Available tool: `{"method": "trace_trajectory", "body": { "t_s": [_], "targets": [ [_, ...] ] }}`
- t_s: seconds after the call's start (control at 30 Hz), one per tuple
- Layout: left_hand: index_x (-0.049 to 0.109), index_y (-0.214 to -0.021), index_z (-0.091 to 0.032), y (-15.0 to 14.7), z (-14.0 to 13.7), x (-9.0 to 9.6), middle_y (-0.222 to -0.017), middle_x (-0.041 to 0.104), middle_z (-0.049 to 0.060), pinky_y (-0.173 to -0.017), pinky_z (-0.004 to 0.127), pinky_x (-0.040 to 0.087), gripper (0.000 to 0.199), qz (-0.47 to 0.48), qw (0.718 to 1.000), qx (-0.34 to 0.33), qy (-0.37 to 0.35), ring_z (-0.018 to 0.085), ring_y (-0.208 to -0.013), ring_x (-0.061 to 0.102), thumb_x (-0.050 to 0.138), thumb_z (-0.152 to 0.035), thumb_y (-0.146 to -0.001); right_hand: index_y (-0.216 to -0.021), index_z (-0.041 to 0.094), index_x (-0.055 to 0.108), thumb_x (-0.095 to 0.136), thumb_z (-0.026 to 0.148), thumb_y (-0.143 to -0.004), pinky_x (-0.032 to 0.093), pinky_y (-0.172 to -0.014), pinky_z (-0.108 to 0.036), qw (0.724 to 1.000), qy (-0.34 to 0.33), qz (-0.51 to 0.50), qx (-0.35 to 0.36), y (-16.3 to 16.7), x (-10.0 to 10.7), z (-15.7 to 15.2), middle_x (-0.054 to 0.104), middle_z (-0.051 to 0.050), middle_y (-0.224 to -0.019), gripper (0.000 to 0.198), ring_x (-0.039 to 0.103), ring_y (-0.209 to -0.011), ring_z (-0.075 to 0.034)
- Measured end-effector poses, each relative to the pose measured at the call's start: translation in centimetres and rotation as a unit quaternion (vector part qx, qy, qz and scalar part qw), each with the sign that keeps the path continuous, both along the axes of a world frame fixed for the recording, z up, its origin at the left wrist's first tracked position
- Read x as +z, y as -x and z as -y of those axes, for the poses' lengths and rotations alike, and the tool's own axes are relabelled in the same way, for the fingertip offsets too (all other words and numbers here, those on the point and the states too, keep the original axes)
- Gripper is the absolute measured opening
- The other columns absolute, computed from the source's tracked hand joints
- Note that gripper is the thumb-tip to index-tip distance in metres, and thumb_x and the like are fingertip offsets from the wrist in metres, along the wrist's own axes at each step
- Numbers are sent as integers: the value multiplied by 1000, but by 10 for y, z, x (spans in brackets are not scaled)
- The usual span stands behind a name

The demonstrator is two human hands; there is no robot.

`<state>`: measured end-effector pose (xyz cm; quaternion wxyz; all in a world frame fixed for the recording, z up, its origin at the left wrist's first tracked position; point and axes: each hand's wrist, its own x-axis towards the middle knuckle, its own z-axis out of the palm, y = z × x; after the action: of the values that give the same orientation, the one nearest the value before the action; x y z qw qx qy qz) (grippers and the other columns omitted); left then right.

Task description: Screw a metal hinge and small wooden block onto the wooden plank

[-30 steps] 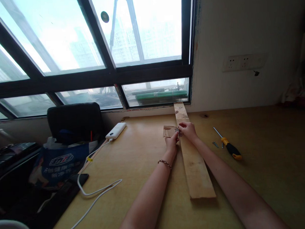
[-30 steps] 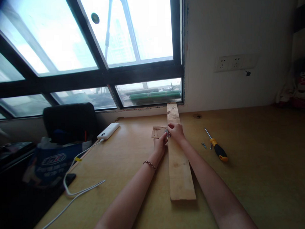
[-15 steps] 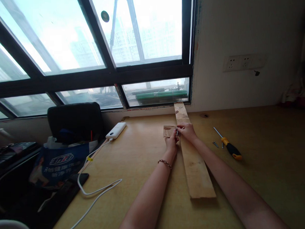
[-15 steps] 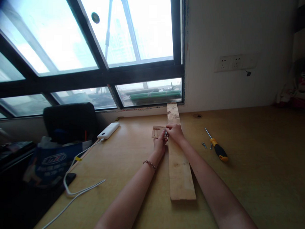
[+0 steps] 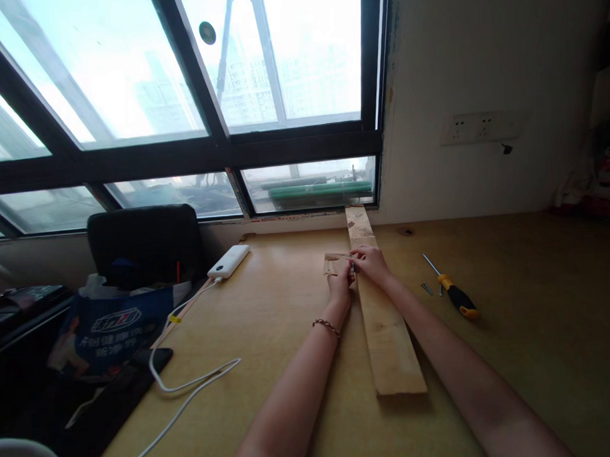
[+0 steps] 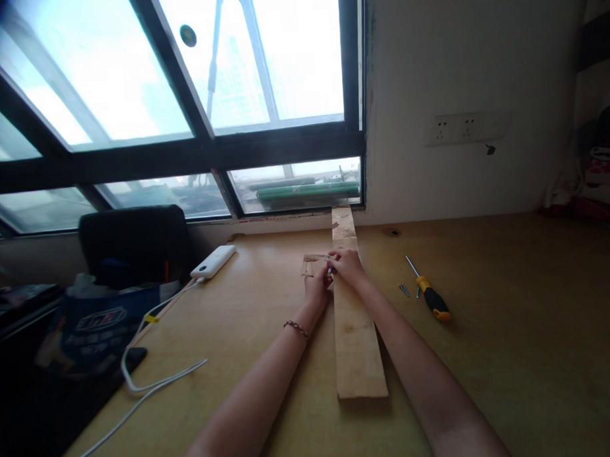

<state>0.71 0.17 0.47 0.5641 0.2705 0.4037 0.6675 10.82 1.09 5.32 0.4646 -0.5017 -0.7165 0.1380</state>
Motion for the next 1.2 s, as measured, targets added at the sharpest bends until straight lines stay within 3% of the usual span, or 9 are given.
{"method": "trace_trajectory", "body": {
  "t_s": [0.13,0.23,0.4,0.53,0.7,1.2],
  "targets": [
    [63,-82,-10,0,0,-1,-74,63,4,-44,18,38,39,12,1000,2,8,5,-48,49,74,-31,-51,-93,17,66,61,16,-67,46,-62,-23,999,-19,5,-26,-35,18,20,67,-5,-90,27,59,-64,-12],
    [63,-81,-11,-1,0,-2,-74,63,3,-44,18,38,37,7,1000,5,7,5,-48,49,74,-31,-52,-84,17,67,59,20,-69,46,-63,-25,991,-19,30,-126,-83,28,41,68,-4,-80,17,60,-65,-14],
    [62,-80,-12,-1,3,-1,-73,62,3,-47,19,41,34,-7,1000,6,-1,6,-51,51,72,-32,-55,-72,18,69,55,20,-72,44,-65,-24,958,66,123,-251,-140,12,70,68,-5,-72,14,63,-69,-17],
    [62,-81,-12,-1,3,0,-76,63,5,-48,19,42,34,-14,1000,14,5,6,-51,51,72,-30,-55,-69,18,69,57,18,-69,44,-63,-25,919,175,235,-264,-140,-9,74,68,-9,-72,12,64,-71,-19],
    [63,-82,-12,-1,3,-1,-76,63,5,-49,20,43,36,-18,1000,8,-7,7,-52,52,73,-32,-54,-76,15,67,58,16,-69,43,-56,-27,873,243,298,-301,-132,-13,74,66,-15,-78,12,65,-71,-24],
    [63,-75,-11,-1,7,5,-74,62,5,-52,22,43,31,-16,1000,1,7,9,-55,54,73,-30,-52,-83,15,67,51,14,-74,45,-58,-31,871,252,304,-291,-128,-15,78,66,-18,-82,19,64,-77,-28]
  ]
}}
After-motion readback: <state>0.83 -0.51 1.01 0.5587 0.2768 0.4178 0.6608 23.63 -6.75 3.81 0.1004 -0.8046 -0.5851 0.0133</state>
